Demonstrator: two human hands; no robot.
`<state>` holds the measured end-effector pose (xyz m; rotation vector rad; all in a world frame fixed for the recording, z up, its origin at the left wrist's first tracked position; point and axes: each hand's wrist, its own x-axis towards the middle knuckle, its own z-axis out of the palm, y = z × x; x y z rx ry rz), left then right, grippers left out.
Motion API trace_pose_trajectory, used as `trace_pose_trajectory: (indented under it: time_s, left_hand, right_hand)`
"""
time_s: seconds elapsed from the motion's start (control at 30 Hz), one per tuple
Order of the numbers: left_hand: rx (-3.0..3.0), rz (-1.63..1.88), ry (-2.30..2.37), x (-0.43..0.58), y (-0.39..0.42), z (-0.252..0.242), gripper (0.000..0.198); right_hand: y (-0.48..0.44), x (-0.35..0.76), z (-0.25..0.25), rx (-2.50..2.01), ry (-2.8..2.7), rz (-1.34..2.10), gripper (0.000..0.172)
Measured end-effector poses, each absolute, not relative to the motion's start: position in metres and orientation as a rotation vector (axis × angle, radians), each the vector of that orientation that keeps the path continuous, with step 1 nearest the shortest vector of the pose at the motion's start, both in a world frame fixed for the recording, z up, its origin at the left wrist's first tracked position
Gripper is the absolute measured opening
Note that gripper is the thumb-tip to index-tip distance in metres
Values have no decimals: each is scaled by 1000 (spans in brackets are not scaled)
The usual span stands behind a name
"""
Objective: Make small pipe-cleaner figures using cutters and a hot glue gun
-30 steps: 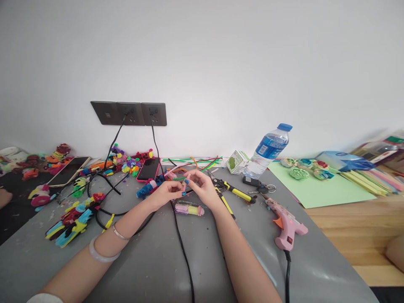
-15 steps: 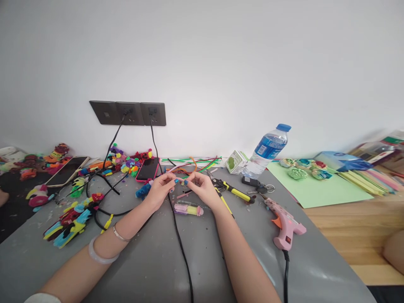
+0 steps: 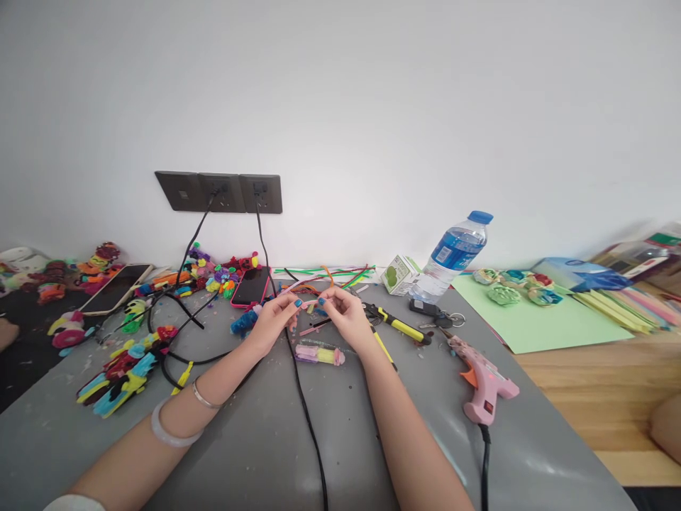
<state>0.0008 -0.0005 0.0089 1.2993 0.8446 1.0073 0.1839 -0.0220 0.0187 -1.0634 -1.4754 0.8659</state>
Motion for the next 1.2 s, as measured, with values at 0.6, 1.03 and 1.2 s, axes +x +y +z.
trace_pose_trajectory:
  time_s: [0.6, 1.03, 1.2]
  left_hand:
    - [1652, 760, 795, 2, -5, 12, 23]
    - [1541, 1106, 827, 1, 0, 10, 25]
    - [1458, 1211, 878, 1, -3, 12, 22]
  right_hand:
    - [-24, 181, 15, -978, -1494, 891, 24]
    - [-22, 182, 18, -1019, -1460, 946, 29]
    - [-23, 179, 20, -1031, -1504, 986, 32]
